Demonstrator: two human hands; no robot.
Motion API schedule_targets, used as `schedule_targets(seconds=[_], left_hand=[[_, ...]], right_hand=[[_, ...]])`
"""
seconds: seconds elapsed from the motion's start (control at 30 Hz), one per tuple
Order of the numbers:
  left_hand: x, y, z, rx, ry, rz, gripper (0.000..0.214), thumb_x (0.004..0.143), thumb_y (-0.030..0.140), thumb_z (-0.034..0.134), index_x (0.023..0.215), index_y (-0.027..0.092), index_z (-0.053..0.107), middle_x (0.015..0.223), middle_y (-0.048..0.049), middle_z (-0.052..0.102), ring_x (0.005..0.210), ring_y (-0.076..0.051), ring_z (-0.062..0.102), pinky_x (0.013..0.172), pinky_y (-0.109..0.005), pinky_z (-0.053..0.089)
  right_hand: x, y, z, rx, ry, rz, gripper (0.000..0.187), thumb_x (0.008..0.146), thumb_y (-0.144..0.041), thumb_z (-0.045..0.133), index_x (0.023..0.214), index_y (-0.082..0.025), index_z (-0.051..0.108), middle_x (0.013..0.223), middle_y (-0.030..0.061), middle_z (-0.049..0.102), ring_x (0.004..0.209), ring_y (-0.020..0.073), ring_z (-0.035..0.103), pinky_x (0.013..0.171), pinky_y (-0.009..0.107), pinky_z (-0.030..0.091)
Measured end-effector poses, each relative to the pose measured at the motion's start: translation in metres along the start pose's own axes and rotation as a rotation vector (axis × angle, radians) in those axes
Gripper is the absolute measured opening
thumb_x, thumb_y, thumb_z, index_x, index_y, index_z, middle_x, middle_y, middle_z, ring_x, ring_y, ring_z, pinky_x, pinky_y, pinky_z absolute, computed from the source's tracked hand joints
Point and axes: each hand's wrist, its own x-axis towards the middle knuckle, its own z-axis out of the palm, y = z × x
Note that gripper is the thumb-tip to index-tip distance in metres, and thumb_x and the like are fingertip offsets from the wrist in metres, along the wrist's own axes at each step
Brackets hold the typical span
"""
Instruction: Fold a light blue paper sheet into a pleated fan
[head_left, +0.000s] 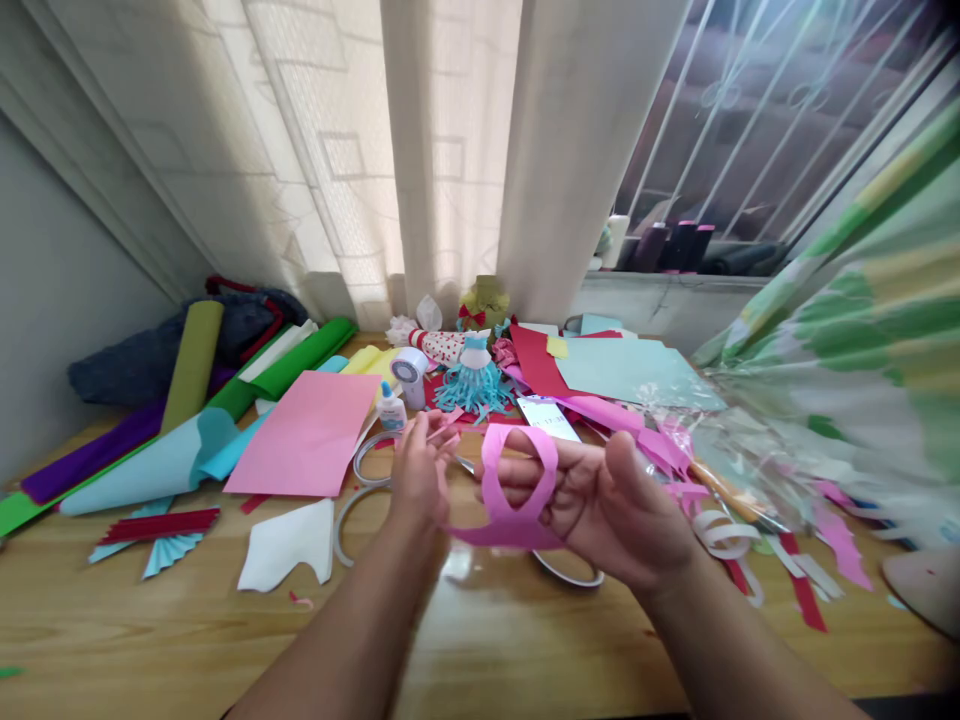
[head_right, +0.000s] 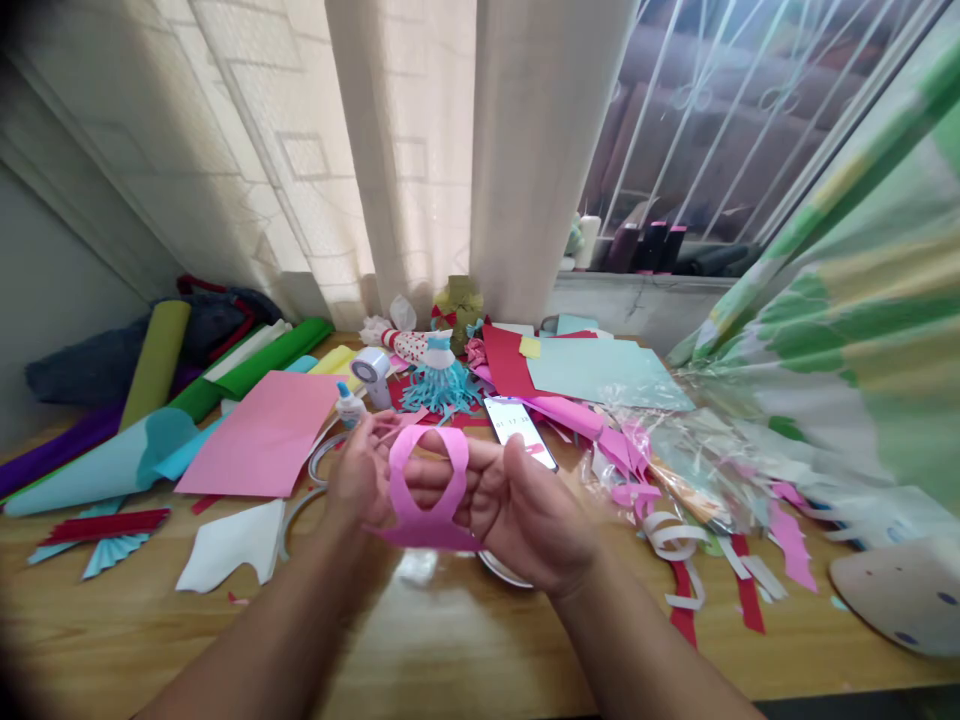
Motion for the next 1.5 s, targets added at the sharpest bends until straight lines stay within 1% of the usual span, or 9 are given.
schedule_targets(seconds=[0.17,0.33,0.47,0.6,0.9,1.17,1.27,1.37,1.5], left_hand=[[-0.020,0.031,-0.006,0.098,-0.107,0.207,0.041,0.080,0.049,0.057,0.058,0.015,0.064,0.055,-0.0026,0.061,0.057,-0.014,0.058,0.064,-0.026,0.046],[-0.049,0.048,-0.007,0.408,-0.626,0.116,0.044,0.082,0.053,0.055,0.085,0.014,0.074,0.087,-0.0100,0.071,0.090,-0.027,0.062,0.085,-0.036,0.043],[-0.057,0.047,-0.008,0.526,-0.706,0.031,0.048,0.084,0.055,0.049,0.092,0.014,0.074,0.090,-0.0107,0.071,0.087,-0.026,0.062,0.080,-0.035,0.043],[-0.065,0.042,-0.006,0.401,-0.828,-0.117,0.054,0.082,0.059,0.049,0.101,0.014,0.071,0.095,-0.0132,0.070,0.095,-0.029,0.061,0.083,-0.037,0.044],[-0.088,0.042,0.006,0.124,-0.851,-0.293,0.069,0.085,0.066,0.034,0.117,0.012,0.063,0.120,-0.0184,0.061,0.122,-0.036,0.047,0.103,-0.048,0.031],[-0.111,0.067,-0.031,0.183,-0.983,-0.392,0.093,0.071,0.077,0.041,0.141,0.015,0.038,0.148,-0.0146,0.033,0.136,-0.043,0.020,0.111,-0.054,0.013],[-0.118,0.062,-0.043,0.165,-0.985,-0.478,0.097,0.068,0.079,0.043,0.143,0.018,0.032,0.150,-0.0130,0.029,0.138,-0.042,0.015,0.111,-0.054,0.007],[-0.116,0.049,-0.050,0.109,-0.920,-0.594,0.100,0.068,0.076,0.049,0.144,0.014,0.030,0.149,-0.0167,0.029,0.138,-0.041,0.016,0.112,-0.054,0.006],[-0.095,0.027,-0.055,-0.002,-0.748,-0.593,0.079,0.083,0.066,0.037,0.139,0.010,0.037,0.143,-0.0201,0.039,0.134,-0.037,0.030,0.111,-0.053,0.015]], right_hand=[[0.009,-0.013,0.001,-0.014,0.038,-0.029,0.078,0.086,-0.070,0.011,0.125,-0.017,0.053,0.116,0.0173,0.063,0.111,0.0263,0.059,0.091,0.046,0.044],[0.013,-0.012,0.005,0.026,0.023,-0.104,0.059,0.089,-0.062,0.033,0.120,-0.018,0.059,0.118,0.0135,0.064,0.114,0.0264,0.056,0.098,0.048,0.039],[0.013,-0.012,0.008,-0.163,0.018,-0.172,0.051,0.086,-0.058,0.046,0.118,-0.022,0.061,0.124,0.0093,0.061,0.118,0.0262,0.052,0.101,0.048,0.036],[0.012,-0.009,0.007,-0.132,-0.010,-0.114,0.056,0.084,-0.063,0.044,0.116,-0.021,0.063,0.118,0.0108,0.063,0.114,0.0262,0.055,0.098,0.046,0.038],[-0.020,0.033,-0.018,0.041,-0.093,-0.005,0.071,0.085,-0.070,0.031,0.111,-0.014,0.065,0.100,0.0136,0.067,0.095,0.0255,0.062,0.085,0.042,0.044],[-0.071,0.060,-0.050,-0.174,0.073,0.051,0.038,0.081,-0.050,0.060,0.097,-0.017,0.068,0.092,0.0109,0.070,0.081,0.0226,0.064,0.078,0.039,0.048],[-0.070,0.060,-0.053,-0.389,0.223,0.027,0.029,0.082,-0.044,0.060,0.095,-0.019,0.067,0.092,0.0097,0.069,0.083,0.0220,0.063,0.074,0.036,0.049],[-0.062,0.066,-0.054,-0.831,0.351,-0.125,0.023,0.083,-0.034,0.059,0.099,-0.019,0.065,0.098,0.0103,0.067,0.089,0.0233,0.060,0.079,0.039,0.048],[-0.053,0.077,-0.059,-1.298,0.314,-0.241,0.025,0.080,-0.027,0.062,0.103,-0.018,0.065,0.110,0.0104,0.063,0.101,0.0271,0.053,0.090,0.045,0.042]])
